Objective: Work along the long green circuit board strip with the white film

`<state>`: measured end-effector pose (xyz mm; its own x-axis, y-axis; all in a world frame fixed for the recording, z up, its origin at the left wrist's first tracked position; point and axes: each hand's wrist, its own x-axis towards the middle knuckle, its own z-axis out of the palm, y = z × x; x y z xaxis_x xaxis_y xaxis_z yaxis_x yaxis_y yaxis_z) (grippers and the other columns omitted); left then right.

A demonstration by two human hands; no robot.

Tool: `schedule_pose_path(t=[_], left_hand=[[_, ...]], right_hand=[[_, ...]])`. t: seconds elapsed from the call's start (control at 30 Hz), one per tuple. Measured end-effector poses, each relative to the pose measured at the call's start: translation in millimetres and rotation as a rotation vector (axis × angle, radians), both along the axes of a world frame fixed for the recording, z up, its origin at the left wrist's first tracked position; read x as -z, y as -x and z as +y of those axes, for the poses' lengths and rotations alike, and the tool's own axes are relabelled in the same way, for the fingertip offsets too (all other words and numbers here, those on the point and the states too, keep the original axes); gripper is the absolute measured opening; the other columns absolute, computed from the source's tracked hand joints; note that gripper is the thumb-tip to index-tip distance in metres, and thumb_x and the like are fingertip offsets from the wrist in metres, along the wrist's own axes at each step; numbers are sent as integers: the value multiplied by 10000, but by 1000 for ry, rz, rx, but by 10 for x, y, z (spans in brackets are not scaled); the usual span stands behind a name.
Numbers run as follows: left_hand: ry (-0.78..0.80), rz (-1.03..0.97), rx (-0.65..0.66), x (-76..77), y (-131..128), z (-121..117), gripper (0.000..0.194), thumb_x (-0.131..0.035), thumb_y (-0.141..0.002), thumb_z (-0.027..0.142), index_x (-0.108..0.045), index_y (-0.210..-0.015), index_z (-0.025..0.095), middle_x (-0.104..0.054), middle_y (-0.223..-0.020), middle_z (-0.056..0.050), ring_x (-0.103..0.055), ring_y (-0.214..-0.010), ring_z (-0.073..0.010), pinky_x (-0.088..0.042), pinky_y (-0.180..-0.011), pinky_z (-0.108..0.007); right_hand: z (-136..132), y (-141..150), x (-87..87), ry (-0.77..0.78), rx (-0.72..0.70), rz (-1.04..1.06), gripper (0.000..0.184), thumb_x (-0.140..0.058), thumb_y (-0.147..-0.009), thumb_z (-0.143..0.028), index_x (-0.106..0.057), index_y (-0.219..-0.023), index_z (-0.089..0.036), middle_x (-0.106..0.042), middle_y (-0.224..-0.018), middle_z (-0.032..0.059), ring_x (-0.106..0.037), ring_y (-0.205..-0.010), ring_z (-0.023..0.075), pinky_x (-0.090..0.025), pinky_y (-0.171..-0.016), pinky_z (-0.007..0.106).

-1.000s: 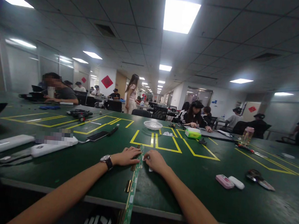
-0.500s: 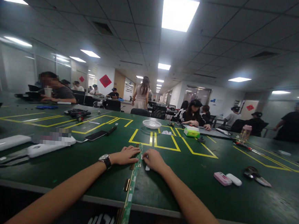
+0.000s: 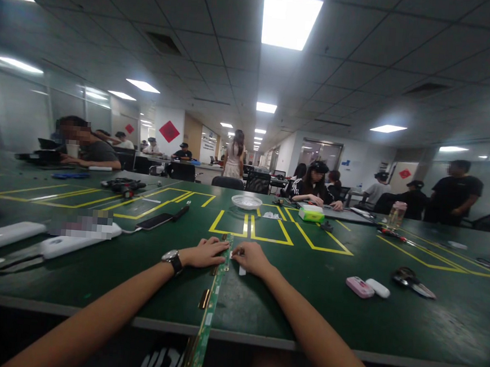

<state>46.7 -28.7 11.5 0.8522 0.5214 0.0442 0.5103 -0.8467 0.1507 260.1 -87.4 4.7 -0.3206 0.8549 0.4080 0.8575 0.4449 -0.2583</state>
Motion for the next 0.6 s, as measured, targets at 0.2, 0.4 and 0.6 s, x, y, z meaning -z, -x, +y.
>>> schedule_pose_path(t=[0.2,0.4,0.6], left_hand=[[-13,-24,-6,2,0,-9,507,-355,-938,507,-309,-1412,333,-270,-1499,-19,-266,-1276,-306,-238,-970,-487],[-30,-39,-14,13,2,-16,526,-352,-934,516,-313,-1414,304,-299,-1483,-42,-264,-1279,-305,-244,-968,-465],[1,-89,-25,28,29,-14,647,-370,-929,521,-127,-1468,259,-285,-1479,-88,-262,-1298,-296,-249,-985,-456]], right_hand=[[-35,24,-43,11,7,-4,166,-611,-785,-287,-727,-883,-219,-704,-832,27,-623,-733,147,-437,-689,237],[-79,-17,-155,23,-79,-104,218,-541,-805,-196,-715,-937,-195,-703,-866,47,-628,-777,159,-444,-733,251],[-99,27,-180,-105,-253,-117,380,-453,-781,-38,-661,-1071,-167,-654,-1102,85,-565,-1045,178,-399,-937,307]])
